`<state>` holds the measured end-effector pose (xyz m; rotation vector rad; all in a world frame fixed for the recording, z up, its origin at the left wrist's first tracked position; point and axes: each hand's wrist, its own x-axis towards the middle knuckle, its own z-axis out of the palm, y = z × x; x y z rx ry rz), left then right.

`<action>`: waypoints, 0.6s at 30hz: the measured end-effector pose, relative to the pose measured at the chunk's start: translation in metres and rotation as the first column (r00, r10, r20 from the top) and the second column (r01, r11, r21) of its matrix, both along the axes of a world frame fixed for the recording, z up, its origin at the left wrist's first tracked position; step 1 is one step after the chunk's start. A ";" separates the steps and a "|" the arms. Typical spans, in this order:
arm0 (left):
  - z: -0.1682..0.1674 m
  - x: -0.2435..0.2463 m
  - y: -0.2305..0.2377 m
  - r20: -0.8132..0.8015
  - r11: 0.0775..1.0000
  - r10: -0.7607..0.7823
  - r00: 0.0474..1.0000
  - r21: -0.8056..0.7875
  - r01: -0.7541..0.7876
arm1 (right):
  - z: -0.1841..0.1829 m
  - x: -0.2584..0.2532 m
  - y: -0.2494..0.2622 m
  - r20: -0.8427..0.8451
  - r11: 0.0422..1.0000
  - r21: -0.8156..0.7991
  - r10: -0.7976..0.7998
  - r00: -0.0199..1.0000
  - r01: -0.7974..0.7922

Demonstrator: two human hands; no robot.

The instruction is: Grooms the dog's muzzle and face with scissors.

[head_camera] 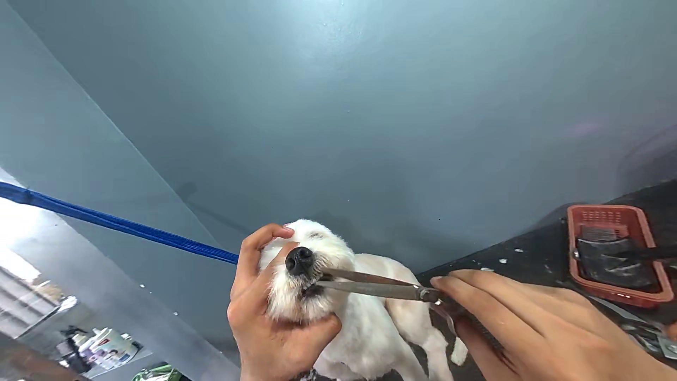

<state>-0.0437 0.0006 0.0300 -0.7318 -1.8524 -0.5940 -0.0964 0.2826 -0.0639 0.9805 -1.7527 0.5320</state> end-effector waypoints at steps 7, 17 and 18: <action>-0.001 0.001 0.002 0.012 1.000 0.010 1.000 0.008 -0.010 | 0.006 -0.005 0.013 -0.124 0.990 0.033 -0.131 0.984 0.136; 0.000 -0.001 0.003 0.002 1.000 0.009 1.000 -0.006 -0.009 | 0.017 -0.005 0.015 -0.166 0.985 0.057 -0.149 0.975 0.161; 0.000 -0.001 0.003 0.000 1.000 0.013 1.000 -0.007 -0.013 | 0.018 -0.006 0.014 -0.169 0.986 0.052 -0.146 0.975 0.157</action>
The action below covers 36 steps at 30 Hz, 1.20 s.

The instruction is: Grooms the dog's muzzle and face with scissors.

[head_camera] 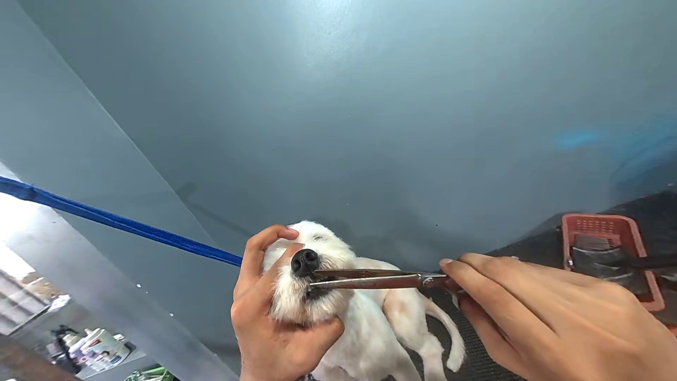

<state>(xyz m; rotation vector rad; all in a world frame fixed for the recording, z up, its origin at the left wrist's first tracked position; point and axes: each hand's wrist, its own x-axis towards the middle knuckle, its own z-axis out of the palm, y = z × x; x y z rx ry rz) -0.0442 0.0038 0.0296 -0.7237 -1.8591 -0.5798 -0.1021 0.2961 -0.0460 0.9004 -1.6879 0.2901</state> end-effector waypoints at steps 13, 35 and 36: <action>0.000 0.000 -0.002 0.007 1.000 0.000 1.000 0.008 0.000 | 0.001 0.002 -0.006 0.042 0.999 -0.028 0.036 0.998 -0.035; -0.002 0.000 -0.004 0.002 0.999 -0.016 1.000 0.029 0.016 | 0.012 0.001 0.008 0.024 0.999 0.043 -0.014 1.000 0.013; -0.002 0.001 -0.004 0.001 0.999 -0.016 1.000 0.033 0.016 | 0.012 0.001 0.007 0.022 0.999 0.047 -0.015 1.000 0.014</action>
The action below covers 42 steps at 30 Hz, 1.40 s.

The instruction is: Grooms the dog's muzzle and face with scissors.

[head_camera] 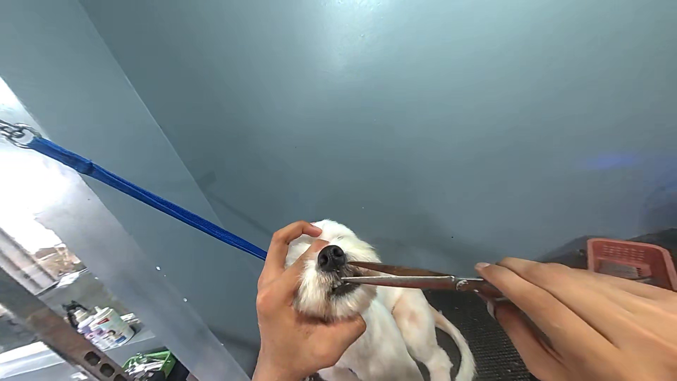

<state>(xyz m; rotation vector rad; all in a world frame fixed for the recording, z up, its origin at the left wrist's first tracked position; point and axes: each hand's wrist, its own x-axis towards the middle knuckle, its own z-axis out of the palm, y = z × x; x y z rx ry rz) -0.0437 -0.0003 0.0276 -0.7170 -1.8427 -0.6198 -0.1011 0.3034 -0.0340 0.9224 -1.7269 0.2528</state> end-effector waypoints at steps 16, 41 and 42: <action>0.001 0.001 0.004 0.005 1.000 -0.015 1.000 0.001 0.015 | 0.007 0.004 -0.013 -0.015 0.997 -0.064 0.048 0.999 -0.049; 0.002 0.002 0.005 0.022 1.000 -0.002 1.000 0.002 0.002 | 0.000 0.000 -0.006 -0.002 0.998 -0.008 0.067 0.998 -0.067; 0.002 0.003 0.005 0.024 1.000 -0.004 1.000 0.002 0.004 | -0.001 0.001 -0.007 0.006 0.997 -0.017 0.073 0.997 -0.073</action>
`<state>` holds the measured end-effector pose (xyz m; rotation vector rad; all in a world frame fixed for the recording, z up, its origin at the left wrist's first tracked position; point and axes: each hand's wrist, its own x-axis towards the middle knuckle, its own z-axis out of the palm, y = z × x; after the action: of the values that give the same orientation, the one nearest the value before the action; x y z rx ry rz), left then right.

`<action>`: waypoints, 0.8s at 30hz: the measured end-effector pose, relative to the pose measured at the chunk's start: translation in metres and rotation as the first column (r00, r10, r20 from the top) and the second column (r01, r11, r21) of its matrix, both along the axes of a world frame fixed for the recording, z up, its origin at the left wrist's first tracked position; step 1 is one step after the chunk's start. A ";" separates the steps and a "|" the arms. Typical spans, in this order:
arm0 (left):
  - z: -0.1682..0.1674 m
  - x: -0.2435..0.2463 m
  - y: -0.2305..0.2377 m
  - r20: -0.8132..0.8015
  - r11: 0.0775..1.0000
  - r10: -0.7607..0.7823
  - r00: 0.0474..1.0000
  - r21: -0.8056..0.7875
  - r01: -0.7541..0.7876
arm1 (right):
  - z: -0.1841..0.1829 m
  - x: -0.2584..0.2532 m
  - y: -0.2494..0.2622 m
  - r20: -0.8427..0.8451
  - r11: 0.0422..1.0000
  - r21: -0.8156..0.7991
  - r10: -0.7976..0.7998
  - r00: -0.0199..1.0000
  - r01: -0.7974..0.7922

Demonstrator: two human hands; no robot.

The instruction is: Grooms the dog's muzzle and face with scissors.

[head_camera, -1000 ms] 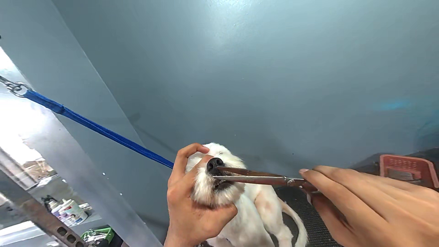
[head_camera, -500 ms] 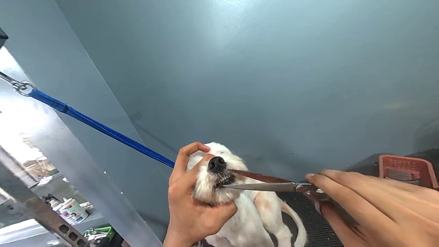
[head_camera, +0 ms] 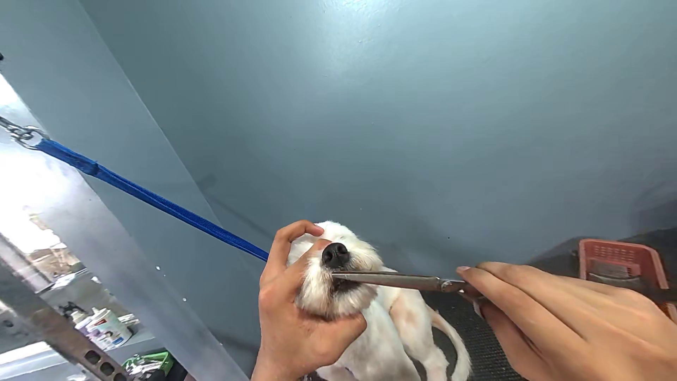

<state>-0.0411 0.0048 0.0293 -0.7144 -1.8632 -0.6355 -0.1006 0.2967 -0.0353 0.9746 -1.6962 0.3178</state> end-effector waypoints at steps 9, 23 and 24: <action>0.001 0.001 0.000 0.011 1.000 0.015 1.000 -0.009 -0.015 | -0.003 0.002 -0.001 0.030 1.000 0.006 0.003 1.000 -0.003; 0.003 0.001 0.000 0.021 1.000 0.011 1.000 -0.006 -0.010 | -0.003 0.006 0.000 0.060 1.000 0.004 0.026 0.998 -0.026; 0.003 0.002 0.000 0.023 1.000 0.008 1.000 -0.004 -0.008 | -0.002 0.006 0.001 0.063 0.999 0.013 0.028 0.998 -0.029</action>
<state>-0.0395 0.0053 0.0322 -0.7040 -1.8882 -0.6375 -0.0948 0.2977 -0.0375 1.0092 -1.7450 0.3590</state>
